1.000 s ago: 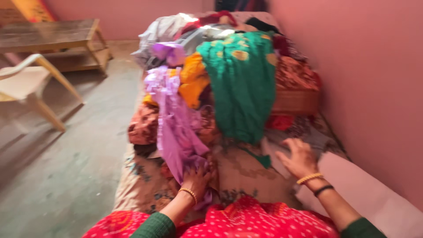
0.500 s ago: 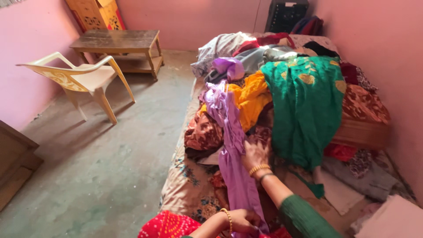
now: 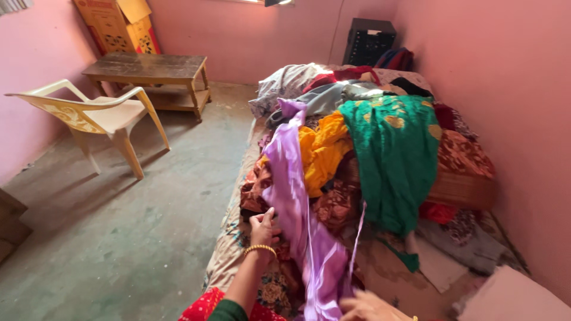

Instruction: The person folds several garments from a pile on a bed, including a pink shirt, a white shirt, and a purple cloth. Each item is smoothed, folded, and placed on the bed as a neat stack.

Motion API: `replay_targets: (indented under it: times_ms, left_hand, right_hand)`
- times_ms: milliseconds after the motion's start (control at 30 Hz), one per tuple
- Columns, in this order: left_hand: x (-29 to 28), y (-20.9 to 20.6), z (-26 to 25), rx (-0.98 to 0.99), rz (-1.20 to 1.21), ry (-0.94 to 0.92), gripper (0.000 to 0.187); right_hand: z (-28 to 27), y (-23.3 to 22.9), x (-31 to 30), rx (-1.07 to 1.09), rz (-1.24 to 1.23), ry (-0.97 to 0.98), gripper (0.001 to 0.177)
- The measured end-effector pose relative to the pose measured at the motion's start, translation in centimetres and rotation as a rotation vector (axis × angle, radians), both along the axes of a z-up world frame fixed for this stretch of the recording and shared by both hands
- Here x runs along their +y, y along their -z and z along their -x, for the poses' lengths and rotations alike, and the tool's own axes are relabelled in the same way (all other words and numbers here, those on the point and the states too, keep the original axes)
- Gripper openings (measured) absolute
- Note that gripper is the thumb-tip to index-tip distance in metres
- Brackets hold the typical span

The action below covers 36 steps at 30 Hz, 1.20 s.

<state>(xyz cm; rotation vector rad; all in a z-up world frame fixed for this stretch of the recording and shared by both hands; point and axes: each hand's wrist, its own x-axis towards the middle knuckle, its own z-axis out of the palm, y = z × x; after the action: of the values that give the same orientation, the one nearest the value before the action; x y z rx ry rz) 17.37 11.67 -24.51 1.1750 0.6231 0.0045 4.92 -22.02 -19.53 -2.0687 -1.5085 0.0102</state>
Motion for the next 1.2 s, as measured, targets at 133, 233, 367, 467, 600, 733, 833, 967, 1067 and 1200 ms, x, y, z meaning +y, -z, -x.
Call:
replay_targets:
  times_ms: [133,233,367,467,600,733,833,967,1067,1200]
  left_hand:
    - [-1.7,1.7,-0.7,0.068,-0.128,-0.001,0.064]
    - [-2.4,4.1,-1.7,-0.079,-0.060,0.139,0.041]
    - [-1.4,5.6,-1.5,-0.073,-0.254,0.529,0.027]
    - [-0.2,4.2,0.1,-0.009,-0.610,0.608,0.030]
    - [1.6,-1.4,-0.1,-0.112,-1.170,-0.043,0.053]
    - [2.9,-6.1,-3.4,-0.040,-1.437,0.212,0.067]
    - [3.0,-7.5,-4.7,-0.006,-1.503,0.324,0.039]
    - [2.4,-9.5,-2.5,-0.266,-1.420,0.098,0.018]
    - [2.1,-12.6,1.5,-0.252,-1.297,0.026,0.022]
    - [2.4,-17.0,7.2,-0.633,-1.579,-0.258,0.017]
  right_hand:
    - [1.7,-2.2,-2.6,0.218,0.288,0.144,0.044]
    - [2.9,-6.4,-2.5,0.258,0.157,0.324,0.057]
    - [3.1,-14.0,-3.4,0.433,0.214,0.714,0.046]
    - [1.2,-19.3,-6.2,0.341,0.045,0.895,0.039]
    - [0.9,-21.6,-8.9,0.268,0.187,1.134,0.022]
    - [0.9,-21.4,-10.2,0.166,0.155,1.160,0.033]
    - [0.6,-19.9,-10.5,-0.318,0.439,1.254,0.055]
    - [0.1,-13.9,-8.1,-0.198,0.345,1.166,0.047]
    - [0.1,-6.4,-4.3,0.005,0.573,0.948,0.059]
    - [-1.6,1.5,-3.2,-0.135,0.825,0.960,0.043]
